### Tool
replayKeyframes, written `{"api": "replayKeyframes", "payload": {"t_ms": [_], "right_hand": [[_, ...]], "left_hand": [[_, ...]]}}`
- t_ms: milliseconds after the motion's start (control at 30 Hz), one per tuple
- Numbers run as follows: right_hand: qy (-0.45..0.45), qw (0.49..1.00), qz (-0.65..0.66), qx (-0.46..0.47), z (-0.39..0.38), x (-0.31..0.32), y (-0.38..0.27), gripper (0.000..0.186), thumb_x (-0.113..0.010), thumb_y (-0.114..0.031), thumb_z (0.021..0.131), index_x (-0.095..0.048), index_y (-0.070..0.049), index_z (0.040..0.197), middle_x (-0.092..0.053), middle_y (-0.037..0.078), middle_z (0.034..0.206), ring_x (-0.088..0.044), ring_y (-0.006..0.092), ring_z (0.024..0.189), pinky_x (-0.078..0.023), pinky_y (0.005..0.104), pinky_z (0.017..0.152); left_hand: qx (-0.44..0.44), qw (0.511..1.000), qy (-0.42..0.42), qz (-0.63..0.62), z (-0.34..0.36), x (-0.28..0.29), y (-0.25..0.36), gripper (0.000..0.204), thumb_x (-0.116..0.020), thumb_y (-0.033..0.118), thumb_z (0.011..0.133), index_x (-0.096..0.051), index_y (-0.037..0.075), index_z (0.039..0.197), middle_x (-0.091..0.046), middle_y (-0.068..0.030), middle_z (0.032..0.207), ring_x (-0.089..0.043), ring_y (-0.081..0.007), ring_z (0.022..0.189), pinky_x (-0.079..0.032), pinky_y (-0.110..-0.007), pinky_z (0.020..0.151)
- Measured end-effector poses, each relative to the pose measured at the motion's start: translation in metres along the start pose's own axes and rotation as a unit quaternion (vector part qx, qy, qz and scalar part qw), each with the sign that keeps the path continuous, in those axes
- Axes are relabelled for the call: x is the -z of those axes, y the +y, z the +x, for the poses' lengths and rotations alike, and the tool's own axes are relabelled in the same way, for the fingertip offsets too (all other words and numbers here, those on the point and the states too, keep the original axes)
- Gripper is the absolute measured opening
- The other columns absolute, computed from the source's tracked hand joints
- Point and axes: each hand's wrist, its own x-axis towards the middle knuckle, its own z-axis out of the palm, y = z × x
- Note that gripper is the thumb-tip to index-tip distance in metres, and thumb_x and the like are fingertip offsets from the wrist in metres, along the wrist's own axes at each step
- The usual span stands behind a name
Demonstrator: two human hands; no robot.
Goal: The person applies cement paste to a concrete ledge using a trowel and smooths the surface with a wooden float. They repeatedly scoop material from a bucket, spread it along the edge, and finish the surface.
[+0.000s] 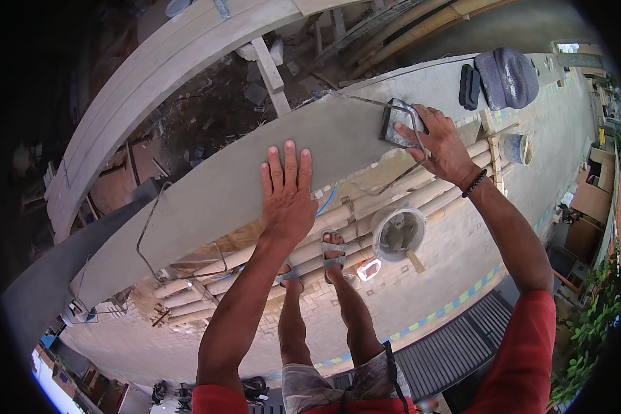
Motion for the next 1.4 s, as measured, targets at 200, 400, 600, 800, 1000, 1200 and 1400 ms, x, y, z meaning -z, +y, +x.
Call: {"api": "replayKeyframes", "payload": {"t_ms": [200, 400, 600, 800, 1000, 1200, 1400], "right_hand": [[0.019, 1.000, 0.006, -0.017, 0.010, -0.006, -0.003, 0.054, -0.068, -0.019, 0.081, -0.055, -0.024, 0.132, -0.045, 0.020, 0.131, -0.048, 0.0364, 0.112, -0.039, 0.0447, 0.095], [0.022, 0.988, 0.010, -0.154, -0.038, 0.028, 0.027, 0.051, -0.068, -0.017, 0.081, -0.058, -0.020, 0.130, -0.048, 0.023, 0.129, -0.048, 0.0373, 0.112, -0.038, 0.0443, 0.098], [0.112, 0.968, 0.101, -0.202, -0.054, 0.027, 0.006, 0.049, -0.068, -0.016, 0.082, -0.058, -0.012, 0.130, -0.050, 0.024, 0.129, -0.049, 0.0387, 0.110, -0.038, 0.0425, 0.099], [0.110, 0.976, 0.090, -0.166, -0.036, 0.014, 0.003, 0.053, -0.072, -0.014, 0.077, -0.059, -0.015, 0.128, -0.051, 0.020, 0.128, -0.051, 0.0359, 0.106, -0.041, 0.0427, 0.094], [0.099, 0.985, 0.053, -0.131, -0.014, 0.004, 0.002, 0.053, -0.072, -0.016, 0.076, -0.059, -0.017, 0.128, -0.049, 0.018, 0.128, -0.051, 0.0363, 0.106, -0.041, 0.0438, 0.093], [0.060, 0.993, -0.002, -0.103, -0.021, -0.001, 0.004, 0.052, -0.069, -0.019, 0.079, -0.058, -0.021, 0.130, -0.048, 0.020, 0.128, -0.049, 0.0363, 0.106, -0.040, 0.0434, 0.092], [0.042, 0.998, 0.015, -0.052, 0.009, -0.012, -0.017, 0.052, -0.067, -0.020, 0.081, -0.056, -0.024, 0.132, -0.047, 0.020, 0.129, -0.049, 0.0355, 0.106, -0.040, 0.0444, 0.090]], "left_hand": [[-0.061, 0.995, 0.054, -0.050, 0.009, 0.012, 0.020, 0.097, -0.067, 0.043, 0.083, -0.011, 0.004, 0.152, -0.001, -0.0196, 0.158, 0.002, -0.0406, 0.146, -0.003, -0.055, 0.116], [-0.160, 0.982, 0.080, -0.061, 0.050, 0.006, 0.056, 0.088, -0.064, 0.046, 0.084, -0.022, 0.005, 0.150, -0.008, -0.0154, 0.159, -0.003, -0.0382, 0.146, -0.005, -0.054, 0.116], [-0.173, 0.978, 0.105, -0.049, 0.076, 0.000, 0.075, 0.075, -0.054, 0.049, 0.091, -0.028, 0.011, 0.149, -0.012, -0.0126, 0.159, -0.005, -0.0357, 0.146, -0.004, -0.051, 0.118], [-0.171, 0.978, 0.114, -0.029, 0.084, -0.006, 0.084, 0.068, -0.050, 0.050, 0.092, -0.030, 0.019, 0.149, -0.012, -0.0120, 0.159, -0.005, -0.0354, 0.146, -0.003, -0.051, 0.117], [-0.160, 0.980, 0.118, -0.027, 0.084, -0.006, 0.087, 0.065, -0.050, 0.050, 0.093, -0.033, 0.021, 0.148, -0.014, -0.0128, 0.158, -0.006, -0.0362, 0.146, -0.004, -0.054, 0.117], [-0.127, 0.980, 0.143, -0.058, 0.072, -0.013, 0.075, 0.066, -0.047, 0.050, 0.094, -0.031, 0.018, 0.149, -0.014, -0.0130, 0.158, -0.007, -0.0362, 0.146, -0.005, -0.054, 0.116], [-0.043, 0.985, 0.163, -0.030, 0.061, -0.006, 0.024, 0.070, -0.045, 0.050, 0.095, -0.024, 0.013, 0.151, -0.010, -0.0126, 0.159, -0.005, -0.0360, 0.146, -0.005, -0.053, 0.117]]}}
